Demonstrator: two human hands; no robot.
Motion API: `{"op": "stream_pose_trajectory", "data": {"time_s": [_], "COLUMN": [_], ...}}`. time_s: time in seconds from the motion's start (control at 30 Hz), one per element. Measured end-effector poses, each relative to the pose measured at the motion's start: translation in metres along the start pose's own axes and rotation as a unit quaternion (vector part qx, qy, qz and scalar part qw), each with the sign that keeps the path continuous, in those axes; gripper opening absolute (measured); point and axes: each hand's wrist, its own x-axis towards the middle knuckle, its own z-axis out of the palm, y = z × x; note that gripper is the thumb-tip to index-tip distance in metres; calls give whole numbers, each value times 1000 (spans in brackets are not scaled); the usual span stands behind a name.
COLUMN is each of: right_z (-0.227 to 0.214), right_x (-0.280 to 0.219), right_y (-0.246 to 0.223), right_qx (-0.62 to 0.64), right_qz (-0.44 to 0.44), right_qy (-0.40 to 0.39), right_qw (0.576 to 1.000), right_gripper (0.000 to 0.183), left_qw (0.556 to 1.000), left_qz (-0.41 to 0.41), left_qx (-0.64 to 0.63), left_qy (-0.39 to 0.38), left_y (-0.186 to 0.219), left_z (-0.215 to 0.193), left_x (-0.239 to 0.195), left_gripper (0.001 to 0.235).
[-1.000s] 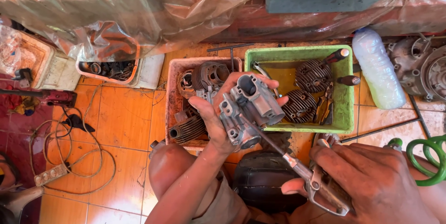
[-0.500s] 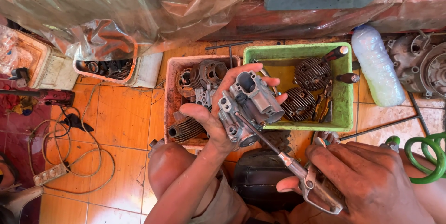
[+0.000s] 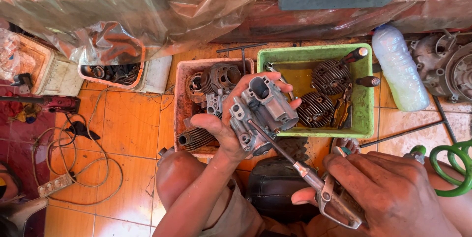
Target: Cleaning motorcycle carburetor internals using a compressed air blow gun to clear passages.
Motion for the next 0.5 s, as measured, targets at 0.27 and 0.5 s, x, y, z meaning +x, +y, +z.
{"op": "stream_pose_trajectory", "data": {"time_s": [0.27,0.5], "right_z": [2,-8], "right_x": [-3,14], "right_y": [2,-13], "right_qx": [-7,-6], "right_qz": [0,-43], "right_qy": [-8,43], "right_qw": [1000,998], "right_gripper": [33,51], "left_qw": [1000,969], "left_qz": [-8,-119], "left_qx": [-14,-216], "left_qy": [-22,3], "left_y": [-3,6], "left_z": [-5,-5], "left_x": [0,1], "left_gripper": [111,124]}}
